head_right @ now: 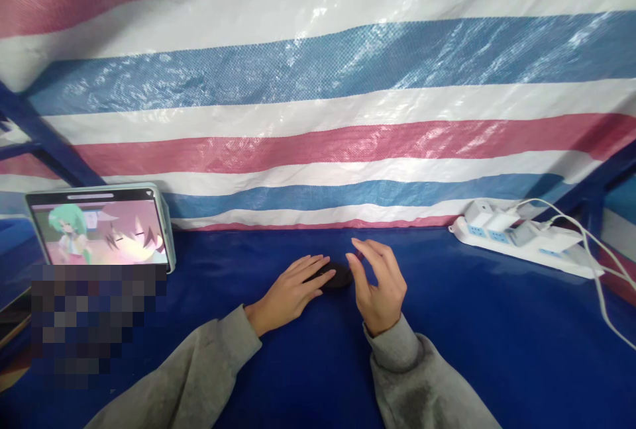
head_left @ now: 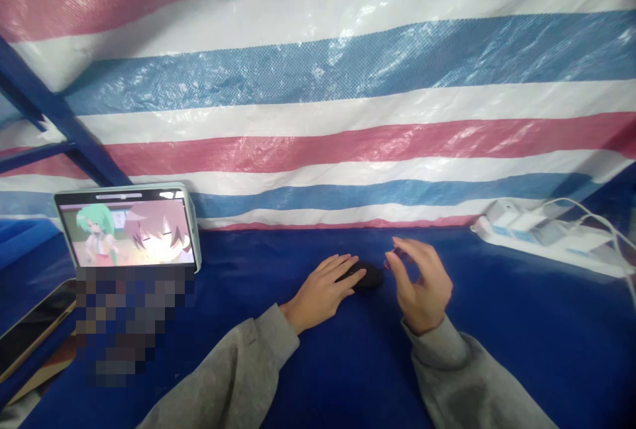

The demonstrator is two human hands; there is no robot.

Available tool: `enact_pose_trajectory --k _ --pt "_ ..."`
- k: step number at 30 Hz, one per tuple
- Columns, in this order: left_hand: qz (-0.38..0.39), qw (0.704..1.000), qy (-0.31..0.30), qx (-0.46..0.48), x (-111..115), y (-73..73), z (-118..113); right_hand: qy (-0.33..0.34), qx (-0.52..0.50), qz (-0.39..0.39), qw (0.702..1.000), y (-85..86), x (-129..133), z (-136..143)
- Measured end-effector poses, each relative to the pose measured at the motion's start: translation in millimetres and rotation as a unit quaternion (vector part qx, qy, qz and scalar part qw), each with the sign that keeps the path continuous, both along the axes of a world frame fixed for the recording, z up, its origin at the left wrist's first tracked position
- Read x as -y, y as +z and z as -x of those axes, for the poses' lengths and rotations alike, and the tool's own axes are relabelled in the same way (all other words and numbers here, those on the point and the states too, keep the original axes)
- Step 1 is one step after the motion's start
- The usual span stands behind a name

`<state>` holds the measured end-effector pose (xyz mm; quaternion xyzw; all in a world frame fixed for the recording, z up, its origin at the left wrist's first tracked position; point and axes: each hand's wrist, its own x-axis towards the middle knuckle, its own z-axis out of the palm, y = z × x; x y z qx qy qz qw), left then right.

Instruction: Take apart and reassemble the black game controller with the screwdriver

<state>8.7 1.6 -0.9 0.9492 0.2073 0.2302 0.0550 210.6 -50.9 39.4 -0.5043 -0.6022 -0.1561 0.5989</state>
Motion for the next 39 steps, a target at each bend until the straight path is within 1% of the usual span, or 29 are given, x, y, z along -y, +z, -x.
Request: enact_pose_trajectory --k 2,4,9,11,14,16,19,25,31,36,39 --pt "0.003 1.0 0.0 -0.001 0 0.4 0 0.026 0.003 0.006 1.0 -0.1 1 0" --pt "0.003 1.0 0.0 -0.001 0 0.7 0 0.038 0.008 0.004 0.999 0.0 1 1" --pt "0.002 1.0 0.001 -0.005 0 1.5 1 -0.003 0.012 -0.019 1.0 0.1 2 1" --pt "0.003 1.0 0.001 -0.002 0 1.5 1 0.012 0.007 -0.009 1.0 -0.9 2 1" --pt "0.006 1.0 0.002 -0.001 0 0.8 1 0.053 -0.016 0.018 0.998 -4.5 2 1" --pt "0.006 1.0 0.003 -0.003 0 0.4 1 0.044 -0.038 0.018 0.998 -7.3 1 2" --pt "0.006 1.0 0.002 -0.002 0 0.5 1 0.024 -0.043 0.007 0.999 -9.6 0 1" --pt "0.004 1.0 0.001 -0.005 1 2.7 1 0.049 -0.006 0.023 0.999 -5.3 2 1" --pt "0.008 1.0 0.006 -0.005 1 1.5 1 0.015 0.021 -0.011 1.0 0.7 2 2" --pt "0.008 1.0 0.004 -0.004 0 0.8 1 0.031 0.014 -0.005 0.999 -1.1 3 1" --pt "0.008 1.0 0.002 -0.002 0 1.2 1 0.022 0.003 -0.009 1.0 -2.7 2 1"
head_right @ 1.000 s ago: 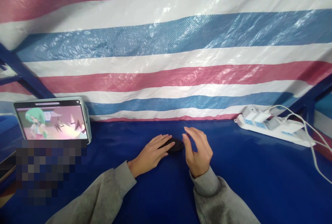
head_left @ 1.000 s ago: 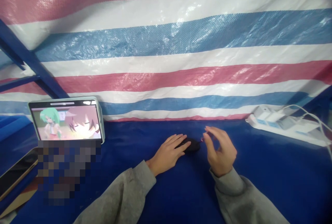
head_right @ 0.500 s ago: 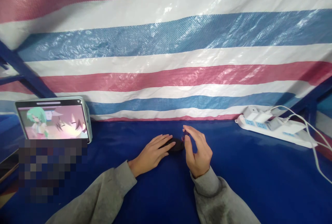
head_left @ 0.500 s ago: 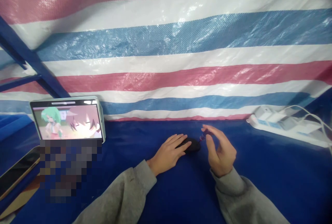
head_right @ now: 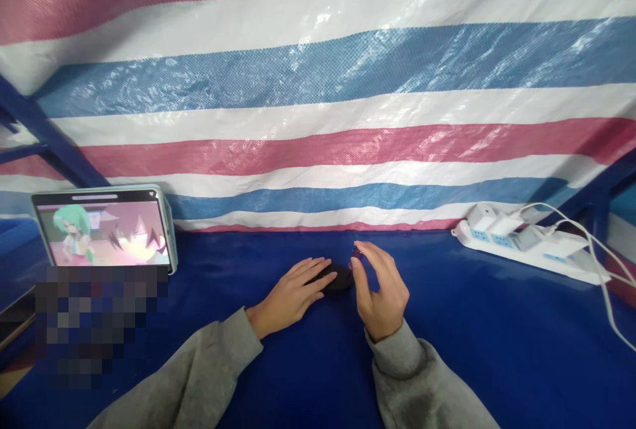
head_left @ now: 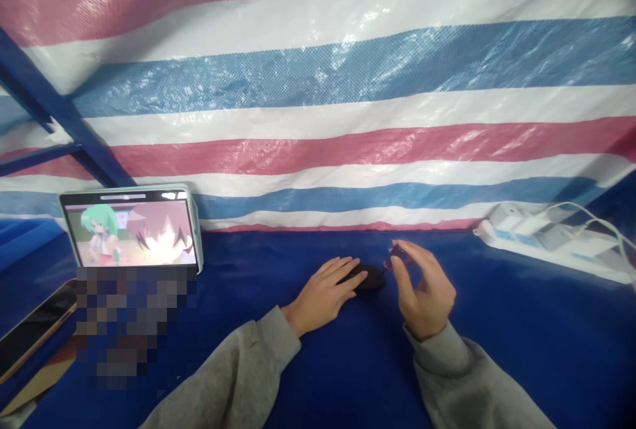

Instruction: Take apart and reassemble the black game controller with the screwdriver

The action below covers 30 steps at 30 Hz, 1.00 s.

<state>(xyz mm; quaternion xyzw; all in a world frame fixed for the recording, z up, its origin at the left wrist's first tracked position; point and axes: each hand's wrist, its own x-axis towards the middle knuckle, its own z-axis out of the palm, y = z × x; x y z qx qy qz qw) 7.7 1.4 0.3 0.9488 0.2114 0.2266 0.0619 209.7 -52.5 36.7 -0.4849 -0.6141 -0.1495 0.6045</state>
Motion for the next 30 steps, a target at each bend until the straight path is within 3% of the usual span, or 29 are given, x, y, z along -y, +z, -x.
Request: enact_pose_trajectory --k 24,30 --pt "-0.007 1.0 0.001 -0.002 0.5 0.3 0.1 -0.018 0.008 -0.002 1.0 2.2 0.5 1.3" --pt "-0.009 1.0 0.001 0.002 1.0 1.6 0.0 0.008 0.014 0.007 1.0 1.1 0.5 0.2"
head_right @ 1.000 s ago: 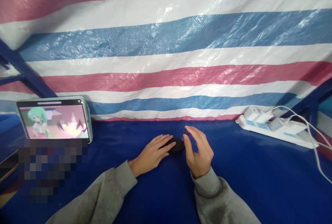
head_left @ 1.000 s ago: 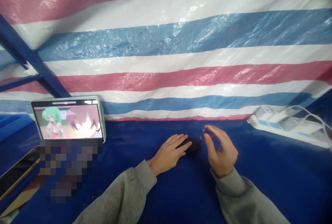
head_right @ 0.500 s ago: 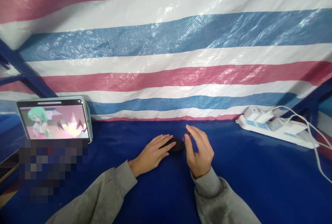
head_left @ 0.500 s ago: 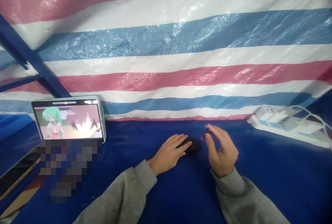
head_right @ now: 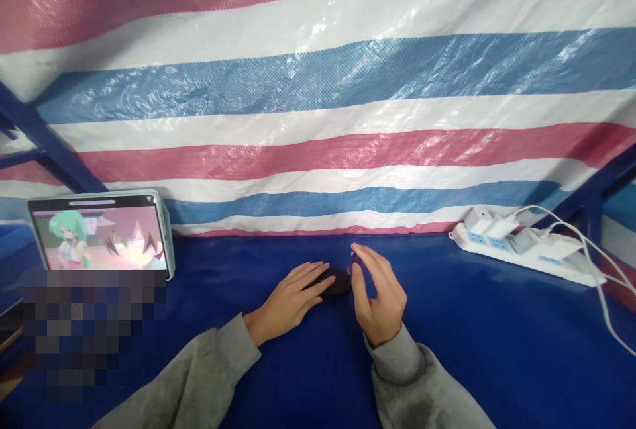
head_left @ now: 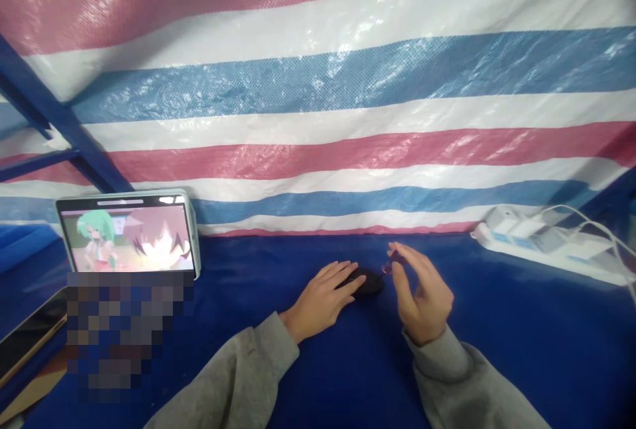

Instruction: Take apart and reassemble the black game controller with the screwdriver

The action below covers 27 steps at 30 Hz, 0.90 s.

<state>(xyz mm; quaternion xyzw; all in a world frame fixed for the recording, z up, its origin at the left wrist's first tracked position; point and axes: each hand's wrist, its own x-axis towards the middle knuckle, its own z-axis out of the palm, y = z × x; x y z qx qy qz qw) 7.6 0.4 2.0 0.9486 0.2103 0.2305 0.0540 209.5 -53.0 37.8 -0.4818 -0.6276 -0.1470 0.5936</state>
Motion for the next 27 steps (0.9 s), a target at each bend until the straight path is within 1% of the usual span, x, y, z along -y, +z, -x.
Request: enact_pose_trajectory --k 4,9,14,19,24,27 --pt "0.0 1.0 0.0 -0.004 0.5 1.4 0.0 -0.019 -0.003 -0.01 1.0 0.9 0.5 1.2" --pt "0.003 1.0 0.0 -0.002 0.2 0.6 0.3 0.002 0.003 -0.002 1.0 1.8 0.6 2.3" --pt "0.004 1.0 0.002 -0.01 0.1 0.4 0.4 -0.017 0.01 -0.013 1.0 1.2 -0.5 0.6" --pt "0.006 1.0 0.002 -0.014 -0.2 0.0 0.3 0.019 -0.002 0.01 1.0 -1.9 -0.9 0.2" --pt "0.013 1.0 0.002 -0.018 0.9 -0.6 1.1 -0.013 0.011 0.037 0.999 -1.6 -4.0 0.7" --pt "0.014 1.0 0.002 -0.02 2.0 0.7 1.0 -0.029 0.026 0.037 0.999 1.0 -5.4 -0.3"
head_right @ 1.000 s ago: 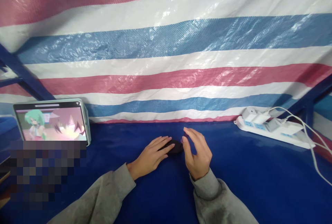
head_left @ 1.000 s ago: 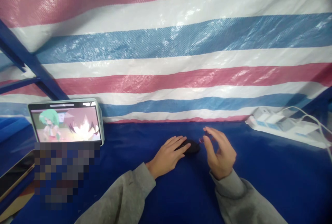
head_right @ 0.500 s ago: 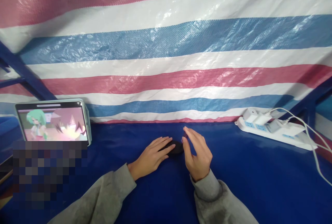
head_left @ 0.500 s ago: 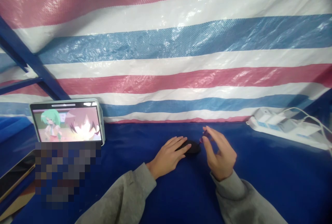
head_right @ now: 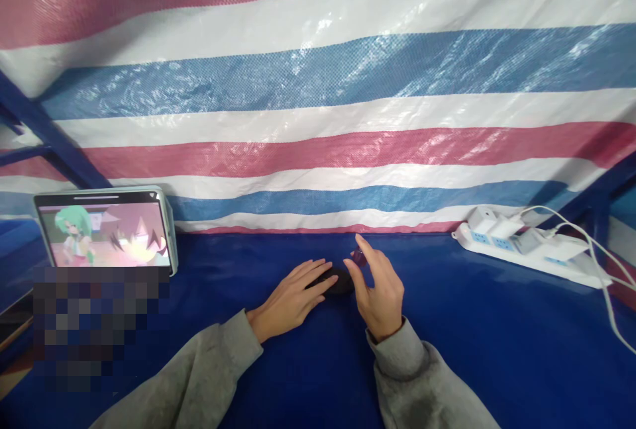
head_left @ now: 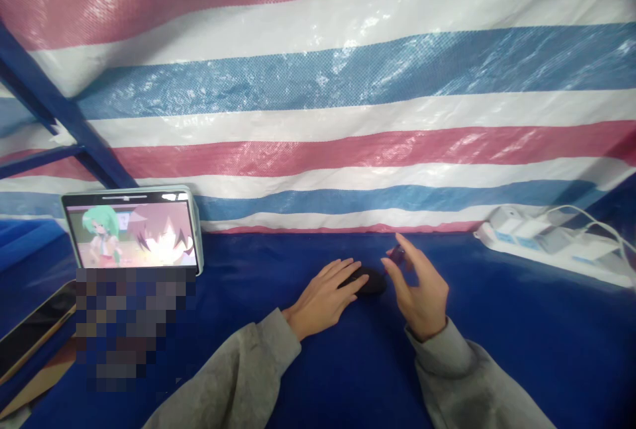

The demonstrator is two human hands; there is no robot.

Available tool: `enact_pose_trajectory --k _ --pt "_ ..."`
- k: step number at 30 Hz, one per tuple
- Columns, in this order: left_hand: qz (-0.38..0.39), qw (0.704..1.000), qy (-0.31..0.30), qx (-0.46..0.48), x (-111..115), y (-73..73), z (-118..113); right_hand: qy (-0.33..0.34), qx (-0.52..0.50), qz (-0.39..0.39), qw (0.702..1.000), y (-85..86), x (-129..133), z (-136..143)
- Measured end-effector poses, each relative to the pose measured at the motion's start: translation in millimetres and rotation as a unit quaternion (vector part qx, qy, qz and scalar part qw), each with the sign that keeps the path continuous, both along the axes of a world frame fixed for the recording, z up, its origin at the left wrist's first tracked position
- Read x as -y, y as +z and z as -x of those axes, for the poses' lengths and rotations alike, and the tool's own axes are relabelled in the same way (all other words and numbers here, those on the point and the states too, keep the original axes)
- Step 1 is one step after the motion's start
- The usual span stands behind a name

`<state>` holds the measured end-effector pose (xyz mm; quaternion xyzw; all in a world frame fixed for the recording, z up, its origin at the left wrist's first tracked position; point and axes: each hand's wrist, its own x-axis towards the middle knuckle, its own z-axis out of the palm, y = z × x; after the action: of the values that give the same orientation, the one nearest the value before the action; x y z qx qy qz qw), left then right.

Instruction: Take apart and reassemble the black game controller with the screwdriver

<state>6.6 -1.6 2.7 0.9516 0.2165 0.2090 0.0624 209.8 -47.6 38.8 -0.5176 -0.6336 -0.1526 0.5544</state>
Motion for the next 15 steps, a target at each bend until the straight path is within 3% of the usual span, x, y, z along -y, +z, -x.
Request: enact_pose_trajectory --k 15 --pt "0.004 1.0 0.001 0.012 -0.9 -0.8 -0.3 0.008 0.005 -0.013 1.0 0.7 3.2 -2.5"
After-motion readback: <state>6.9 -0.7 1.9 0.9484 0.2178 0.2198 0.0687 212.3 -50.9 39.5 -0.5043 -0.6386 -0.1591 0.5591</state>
